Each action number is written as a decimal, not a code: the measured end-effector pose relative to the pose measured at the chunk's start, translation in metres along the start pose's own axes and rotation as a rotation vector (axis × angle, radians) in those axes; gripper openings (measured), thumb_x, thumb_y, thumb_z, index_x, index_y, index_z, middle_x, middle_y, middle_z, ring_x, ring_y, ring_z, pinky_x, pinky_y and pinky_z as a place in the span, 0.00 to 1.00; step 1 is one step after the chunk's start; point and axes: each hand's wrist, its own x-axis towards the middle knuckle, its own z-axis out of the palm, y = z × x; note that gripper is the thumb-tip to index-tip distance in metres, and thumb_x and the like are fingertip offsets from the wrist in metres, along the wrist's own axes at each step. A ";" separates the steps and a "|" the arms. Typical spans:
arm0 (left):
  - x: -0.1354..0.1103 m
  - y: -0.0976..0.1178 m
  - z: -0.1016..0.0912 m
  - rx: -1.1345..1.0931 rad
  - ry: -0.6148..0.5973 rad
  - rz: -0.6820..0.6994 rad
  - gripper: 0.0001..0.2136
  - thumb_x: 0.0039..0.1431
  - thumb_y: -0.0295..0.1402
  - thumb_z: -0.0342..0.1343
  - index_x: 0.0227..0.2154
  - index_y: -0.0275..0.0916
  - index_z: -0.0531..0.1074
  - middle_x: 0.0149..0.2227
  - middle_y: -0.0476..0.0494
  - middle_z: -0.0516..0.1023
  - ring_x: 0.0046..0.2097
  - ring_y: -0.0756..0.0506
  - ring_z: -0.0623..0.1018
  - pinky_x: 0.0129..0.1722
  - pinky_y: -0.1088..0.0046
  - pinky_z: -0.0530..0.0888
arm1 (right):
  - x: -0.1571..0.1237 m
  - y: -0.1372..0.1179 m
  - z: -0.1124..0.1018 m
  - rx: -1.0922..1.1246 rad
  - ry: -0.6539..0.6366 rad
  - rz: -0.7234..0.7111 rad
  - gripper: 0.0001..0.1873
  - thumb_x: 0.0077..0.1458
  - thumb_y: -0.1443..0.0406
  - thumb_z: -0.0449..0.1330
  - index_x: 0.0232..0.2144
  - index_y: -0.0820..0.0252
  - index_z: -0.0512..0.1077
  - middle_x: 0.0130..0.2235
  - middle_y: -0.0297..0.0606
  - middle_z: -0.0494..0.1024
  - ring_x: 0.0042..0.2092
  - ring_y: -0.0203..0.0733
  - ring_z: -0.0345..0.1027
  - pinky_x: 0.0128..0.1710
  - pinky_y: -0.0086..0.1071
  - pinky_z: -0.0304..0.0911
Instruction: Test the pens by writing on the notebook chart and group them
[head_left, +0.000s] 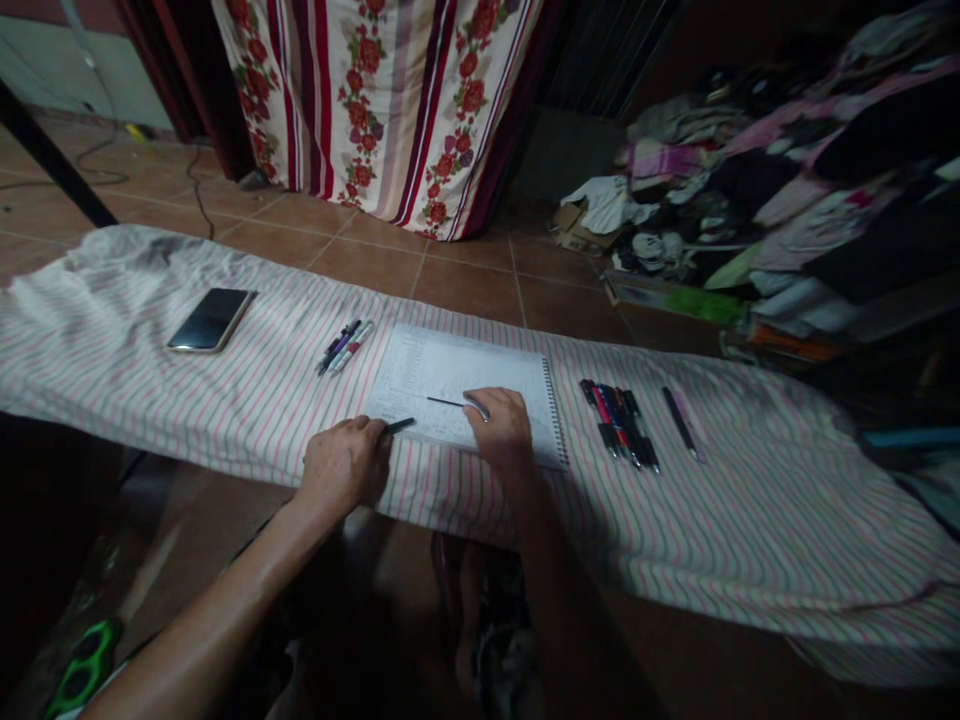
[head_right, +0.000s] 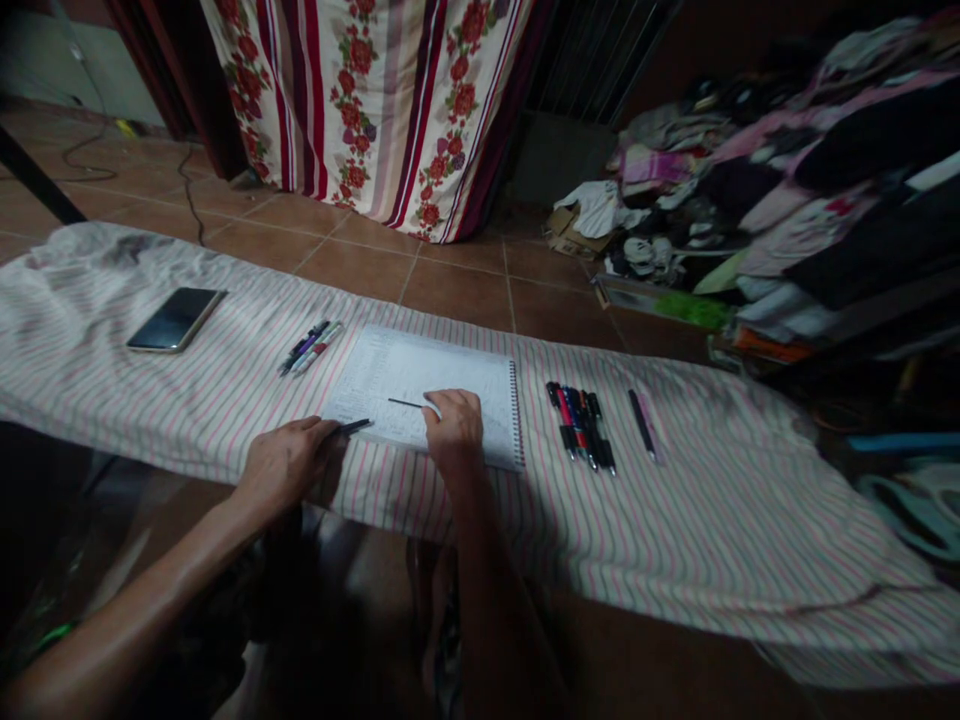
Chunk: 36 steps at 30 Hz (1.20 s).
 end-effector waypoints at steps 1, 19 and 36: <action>0.000 0.000 0.000 0.004 0.015 0.007 0.13 0.62 0.35 0.42 0.39 0.42 0.72 0.35 0.44 0.77 0.39 0.43 0.76 0.29 0.71 0.63 | 0.000 0.000 0.000 0.010 0.008 -0.013 0.09 0.49 0.70 0.57 0.33 0.62 0.77 0.35 0.40 0.79 0.40 0.45 0.68 0.47 0.39 0.59; 0.004 0.020 0.005 0.085 0.150 0.092 0.14 0.63 0.32 0.42 0.40 0.42 0.73 0.32 0.44 0.76 0.38 0.42 0.73 0.32 0.69 0.63 | -0.010 -0.029 -0.005 0.267 -0.003 -0.304 0.08 0.51 0.69 0.61 0.35 0.60 0.77 0.34 0.37 0.80 0.38 0.41 0.69 0.43 0.35 0.62; 0.002 0.020 0.006 -0.146 -0.030 -0.042 0.16 0.62 0.36 0.40 0.48 0.37 0.66 0.36 0.39 0.79 0.38 0.40 0.78 0.33 0.69 0.66 | -0.009 0.000 -0.021 0.211 0.099 0.076 0.10 0.54 0.66 0.55 0.34 0.58 0.77 0.35 0.38 0.80 0.37 0.42 0.71 0.42 0.34 0.65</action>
